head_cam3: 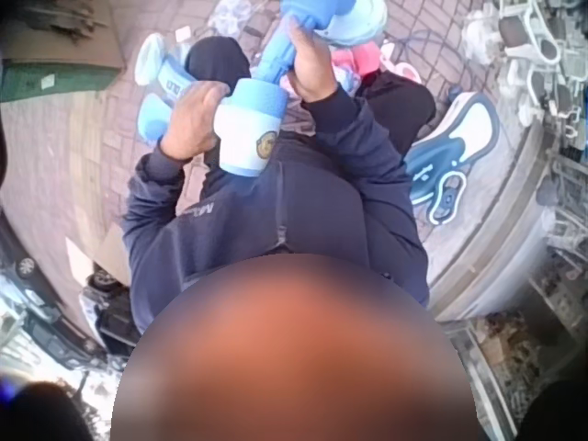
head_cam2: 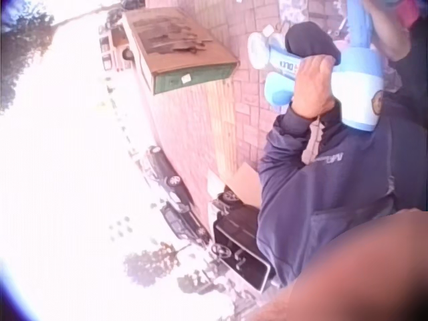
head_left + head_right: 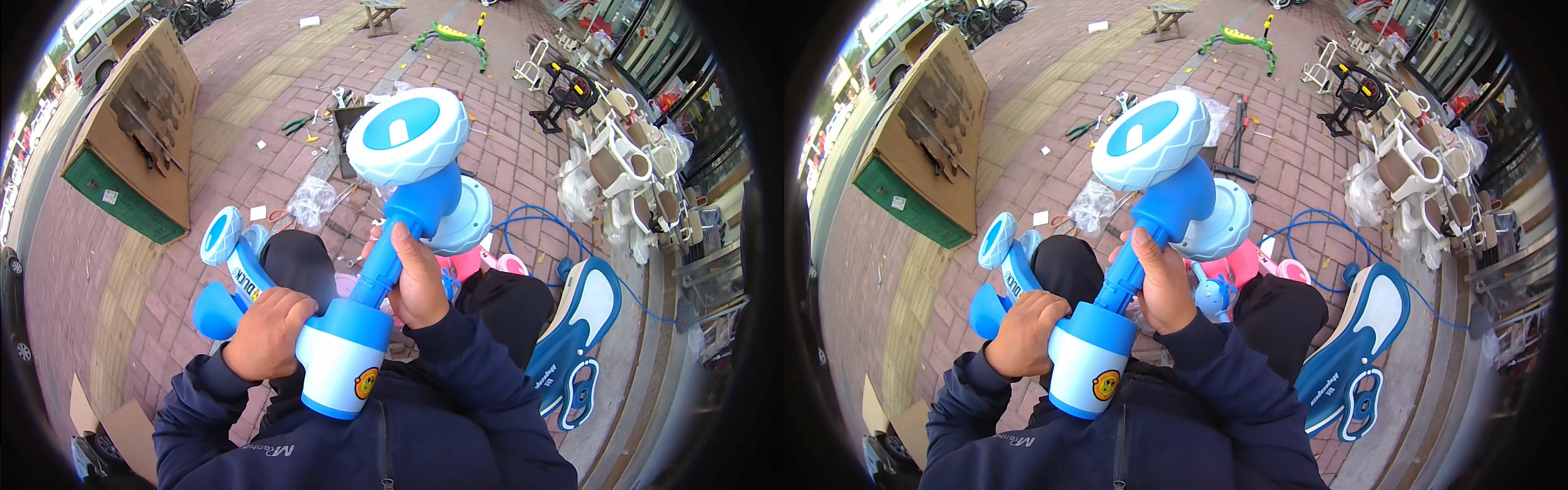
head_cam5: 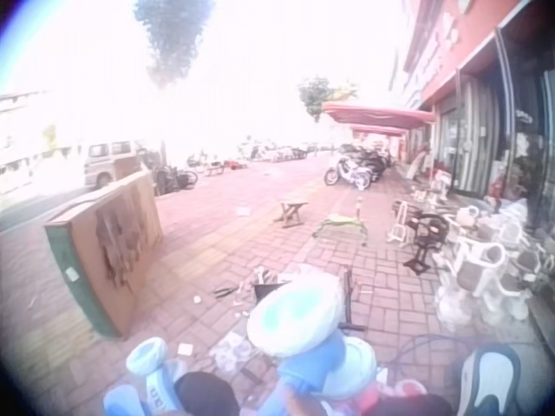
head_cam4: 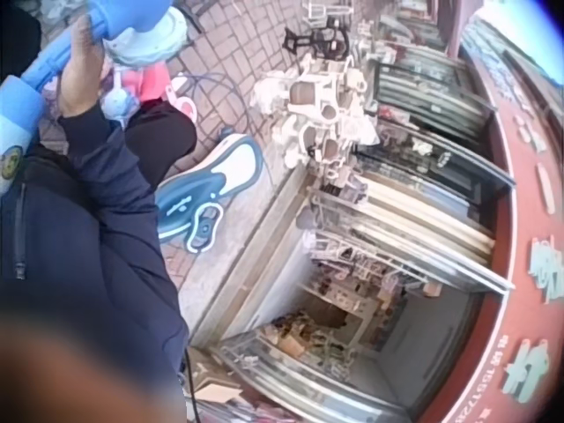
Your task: The person assembles a blue and white duck-shaped ride-on toy by inserting a metal rod into the wheels, attaching the body, and securing the seat. They then attach the head and propeller to complete the toy.
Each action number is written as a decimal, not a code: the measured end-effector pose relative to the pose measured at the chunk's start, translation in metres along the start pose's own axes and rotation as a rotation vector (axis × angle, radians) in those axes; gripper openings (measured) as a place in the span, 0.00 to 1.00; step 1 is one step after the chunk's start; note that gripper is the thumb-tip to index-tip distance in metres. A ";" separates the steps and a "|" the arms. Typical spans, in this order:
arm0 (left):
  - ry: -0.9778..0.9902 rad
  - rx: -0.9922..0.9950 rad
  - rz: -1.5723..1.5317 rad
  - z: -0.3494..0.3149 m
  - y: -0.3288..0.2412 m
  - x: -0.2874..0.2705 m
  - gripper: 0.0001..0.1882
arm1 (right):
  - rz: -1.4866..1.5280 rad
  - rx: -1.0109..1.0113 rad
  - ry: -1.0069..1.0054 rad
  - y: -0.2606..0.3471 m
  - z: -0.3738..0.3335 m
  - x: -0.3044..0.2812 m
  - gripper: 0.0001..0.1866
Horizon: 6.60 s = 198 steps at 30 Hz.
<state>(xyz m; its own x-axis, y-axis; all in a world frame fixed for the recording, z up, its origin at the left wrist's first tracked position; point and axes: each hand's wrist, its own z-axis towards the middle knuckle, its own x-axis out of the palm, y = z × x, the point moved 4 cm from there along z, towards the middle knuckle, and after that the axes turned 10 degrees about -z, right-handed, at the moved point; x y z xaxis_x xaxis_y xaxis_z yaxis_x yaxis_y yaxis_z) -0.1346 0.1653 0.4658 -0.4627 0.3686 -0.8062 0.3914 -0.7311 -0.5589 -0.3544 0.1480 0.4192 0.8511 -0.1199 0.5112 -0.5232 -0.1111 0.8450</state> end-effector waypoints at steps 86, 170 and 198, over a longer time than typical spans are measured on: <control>-0.693 0.010 -1.512 0.168 0.208 0.004 0.52 | -0.189 -0.219 -0.116 -0.003 0.041 -0.014 0.44; -0.641 -0.022 -1.353 0.191 0.207 0.007 0.41 | 0.603 0.484 0.104 -0.027 0.024 -0.047 0.42; -0.488 -0.096 -1.566 0.198 0.189 0.024 0.36 | 0.538 0.306 0.048 -0.026 0.029 -0.032 0.53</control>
<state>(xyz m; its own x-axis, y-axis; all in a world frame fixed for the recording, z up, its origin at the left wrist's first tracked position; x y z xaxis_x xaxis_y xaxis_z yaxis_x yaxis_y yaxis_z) -0.2294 -0.0777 0.3795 -0.6162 0.4520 0.6450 -0.6346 0.2001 -0.7465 -0.3690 0.1265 0.3762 0.4619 -0.1942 0.8654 -0.8625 -0.3256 0.3873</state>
